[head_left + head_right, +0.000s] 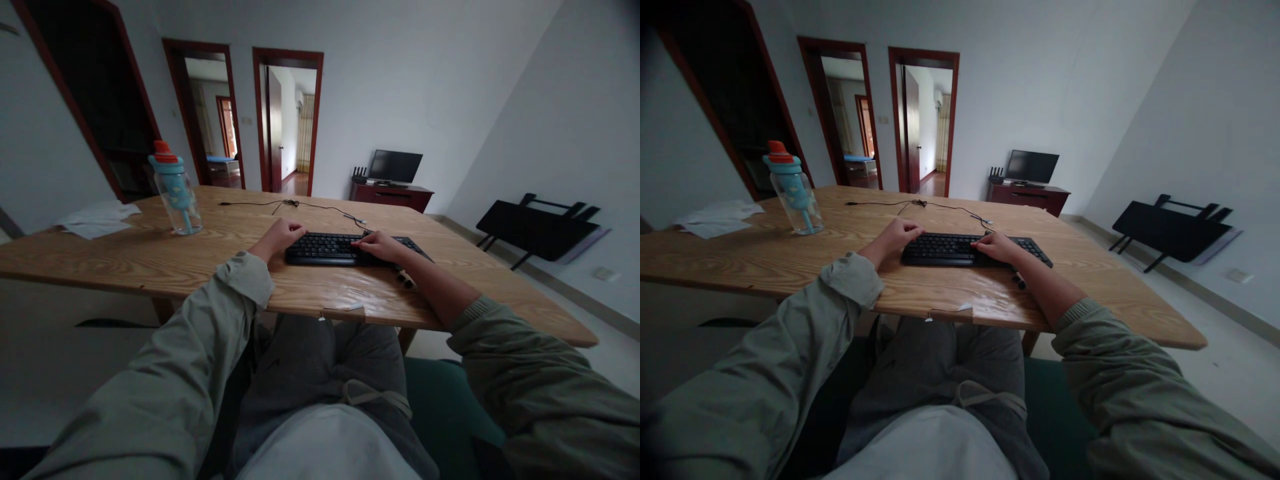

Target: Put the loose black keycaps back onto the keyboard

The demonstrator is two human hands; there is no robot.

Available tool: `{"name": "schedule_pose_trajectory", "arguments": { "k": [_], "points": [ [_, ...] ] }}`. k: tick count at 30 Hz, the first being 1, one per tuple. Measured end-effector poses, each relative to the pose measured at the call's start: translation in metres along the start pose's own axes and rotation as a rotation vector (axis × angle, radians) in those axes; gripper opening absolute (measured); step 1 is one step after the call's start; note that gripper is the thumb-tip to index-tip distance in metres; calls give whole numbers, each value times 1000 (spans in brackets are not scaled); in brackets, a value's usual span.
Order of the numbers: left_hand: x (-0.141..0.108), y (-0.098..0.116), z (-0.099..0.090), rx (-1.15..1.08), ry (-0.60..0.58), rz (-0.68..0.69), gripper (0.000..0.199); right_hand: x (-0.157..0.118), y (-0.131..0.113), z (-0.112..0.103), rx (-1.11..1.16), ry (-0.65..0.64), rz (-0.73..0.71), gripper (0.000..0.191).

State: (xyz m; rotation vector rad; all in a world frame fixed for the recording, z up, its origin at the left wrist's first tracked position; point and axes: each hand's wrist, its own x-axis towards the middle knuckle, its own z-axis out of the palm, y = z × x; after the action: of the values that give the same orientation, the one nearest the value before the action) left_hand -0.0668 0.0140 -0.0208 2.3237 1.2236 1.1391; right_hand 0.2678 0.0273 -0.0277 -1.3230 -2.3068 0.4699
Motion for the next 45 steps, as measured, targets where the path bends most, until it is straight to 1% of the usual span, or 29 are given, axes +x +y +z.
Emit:
{"name": "schedule_pose_trajectory", "arguments": {
  "k": [3,6,10,12,18,23,28,31,33,35,36,37,38,41,42,43,45],
  "points": [
    [2,-2,0,-4,2,-6,36,0,2,-2,41,-30,-12,46],
    [4,-4,-2,-6,27,-12,34,-1,5,-2,10,-39,1,45],
    [5,-2,-4,23,39,-22,35,-1,5,1,-14,26,-56,39],
    [4,-1,-5,20,37,-28,35,0,4,3,-14,60,-62,37],
    [3,-1,-5,39,33,-13,34,1,4,6,-58,93,-113,31],
    [5,-2,-5,60,16,-31,36,0,2,1,-173,41,-99,31],
    [4,-1,-3,70,36,-33,37,-4,-7,-3,-252,-19,-66,34],
    [3,0,-1,65,20,-27,37,-6,-9,-2,-296,-40,-88,37],
    [2,2,0,64,10,-11,38,-7,-8,-1,-295,-51,-122,38],
    [1,5,0,70,14,2,38,-7,-8,-3,-218,-64,-138,35],
    [1,6,0,69,17,6,37,-6,-8,-7,-153,-46,-139,34],
    [1,8,0,67,20,9,37,-6,-10,-13,-76,7,-143,33],
    [2,11,1,61,25,10,36,-5,-12,-21,2,94,-156,33],
    [3,22,6,55,38,48,34,-6,-20,-58,228,488,-223,32],
    [3,28,10,64,31,74,33,-7,-21,-72,306,600,-225,33],
    [3,35,16,78,12,105,32,-10,-20,-86,384,679,-214,34],
    [2,54,31,114,-72,180,31,-18,-10,-109,534,765,-180,37]
  ]
}}
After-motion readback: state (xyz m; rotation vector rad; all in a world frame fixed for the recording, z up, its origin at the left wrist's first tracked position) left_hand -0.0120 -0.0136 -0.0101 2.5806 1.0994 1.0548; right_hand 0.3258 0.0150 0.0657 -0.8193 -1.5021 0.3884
